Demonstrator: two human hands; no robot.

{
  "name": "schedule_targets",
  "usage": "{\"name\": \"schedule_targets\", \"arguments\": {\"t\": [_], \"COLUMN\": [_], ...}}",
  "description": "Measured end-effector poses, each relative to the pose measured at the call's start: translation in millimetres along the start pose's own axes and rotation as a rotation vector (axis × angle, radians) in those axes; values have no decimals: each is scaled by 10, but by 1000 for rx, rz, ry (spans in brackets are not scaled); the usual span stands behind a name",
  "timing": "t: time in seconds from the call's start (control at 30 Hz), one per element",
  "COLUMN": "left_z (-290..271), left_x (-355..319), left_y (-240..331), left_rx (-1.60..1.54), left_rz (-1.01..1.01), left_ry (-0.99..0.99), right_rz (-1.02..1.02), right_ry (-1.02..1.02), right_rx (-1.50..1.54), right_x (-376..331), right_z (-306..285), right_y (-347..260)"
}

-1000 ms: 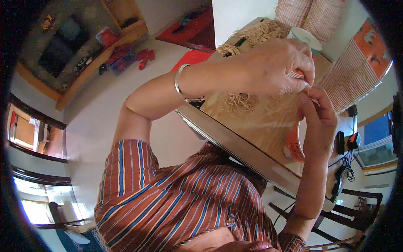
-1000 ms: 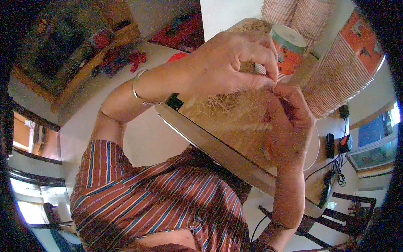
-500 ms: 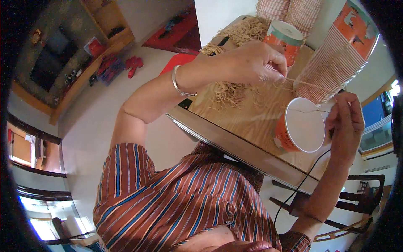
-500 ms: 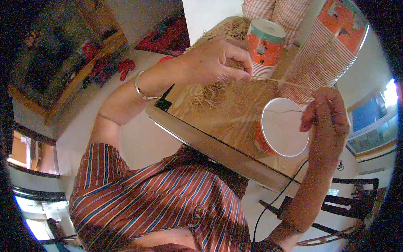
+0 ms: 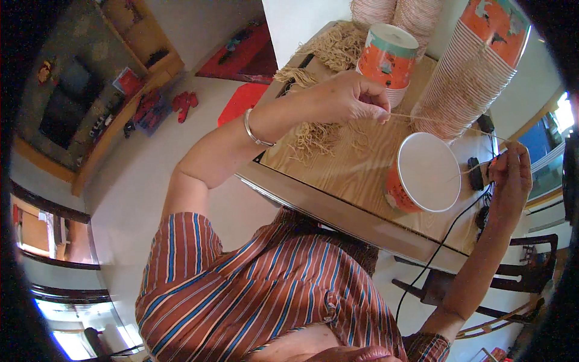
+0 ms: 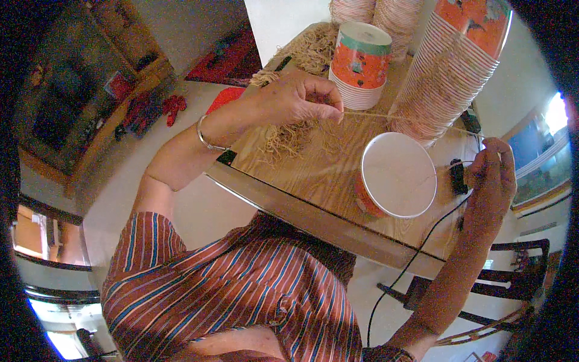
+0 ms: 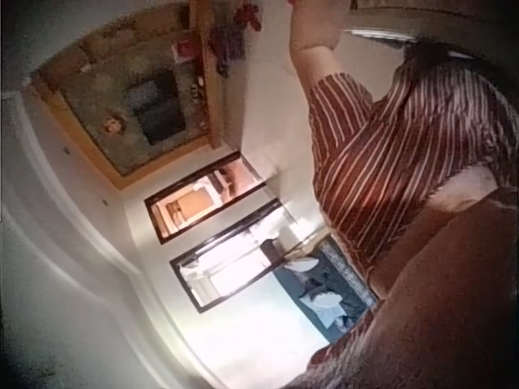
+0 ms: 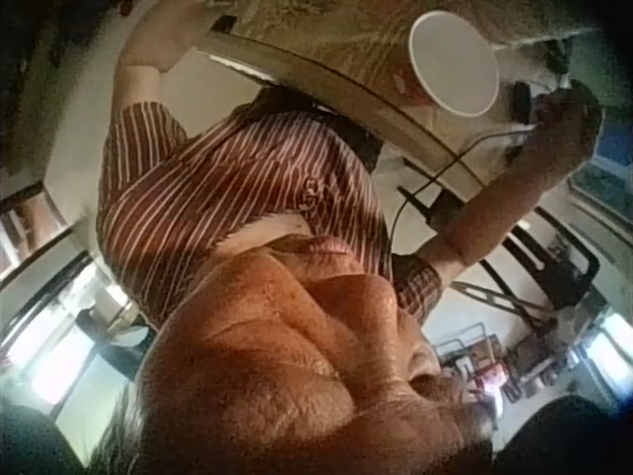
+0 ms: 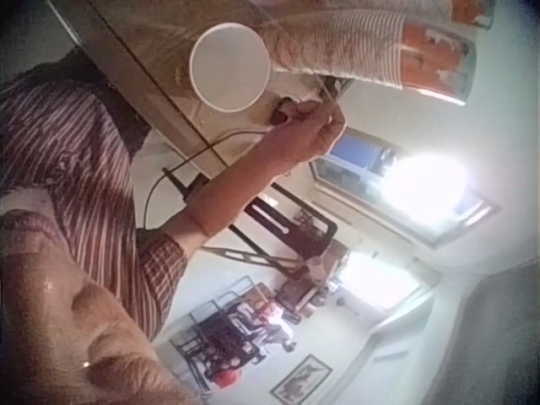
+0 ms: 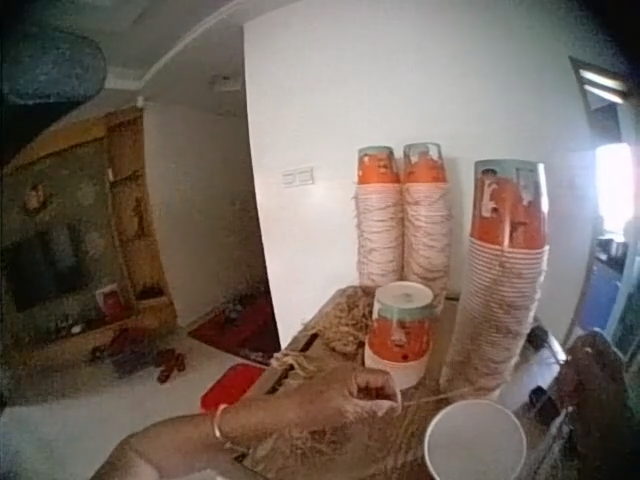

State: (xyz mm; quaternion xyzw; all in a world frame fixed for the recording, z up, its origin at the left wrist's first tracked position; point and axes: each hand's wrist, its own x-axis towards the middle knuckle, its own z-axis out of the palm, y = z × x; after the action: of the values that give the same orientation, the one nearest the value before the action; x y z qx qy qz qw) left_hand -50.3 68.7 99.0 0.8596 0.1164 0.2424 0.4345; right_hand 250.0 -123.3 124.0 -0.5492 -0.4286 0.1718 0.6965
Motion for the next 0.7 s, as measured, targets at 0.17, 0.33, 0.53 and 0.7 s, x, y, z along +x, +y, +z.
{"name": "schedule_targets", "arguments": {"t": [0.17, 0.33, 0.53, 0.7], "left_z": [124, 235, 454, 642], "left_x": [69, 174, 365, 547], "left_y": [210, 350, 458, 276], "left_rx": [107, 252, 446, 668], "left_rz": [-39, -4, 194, 545], "left_ry": [-34, -42, -99, -3], "right_rz": [98, 228, -258, 352], "right_ry": [-64, -316, -365, -484], "right_rx": [-13, -201, -695, -15], "right_x": [-112, -152, -357, -450], "right_z": [123, 244, 347, 706], "right_y": [270, 276, 256, -8]}}
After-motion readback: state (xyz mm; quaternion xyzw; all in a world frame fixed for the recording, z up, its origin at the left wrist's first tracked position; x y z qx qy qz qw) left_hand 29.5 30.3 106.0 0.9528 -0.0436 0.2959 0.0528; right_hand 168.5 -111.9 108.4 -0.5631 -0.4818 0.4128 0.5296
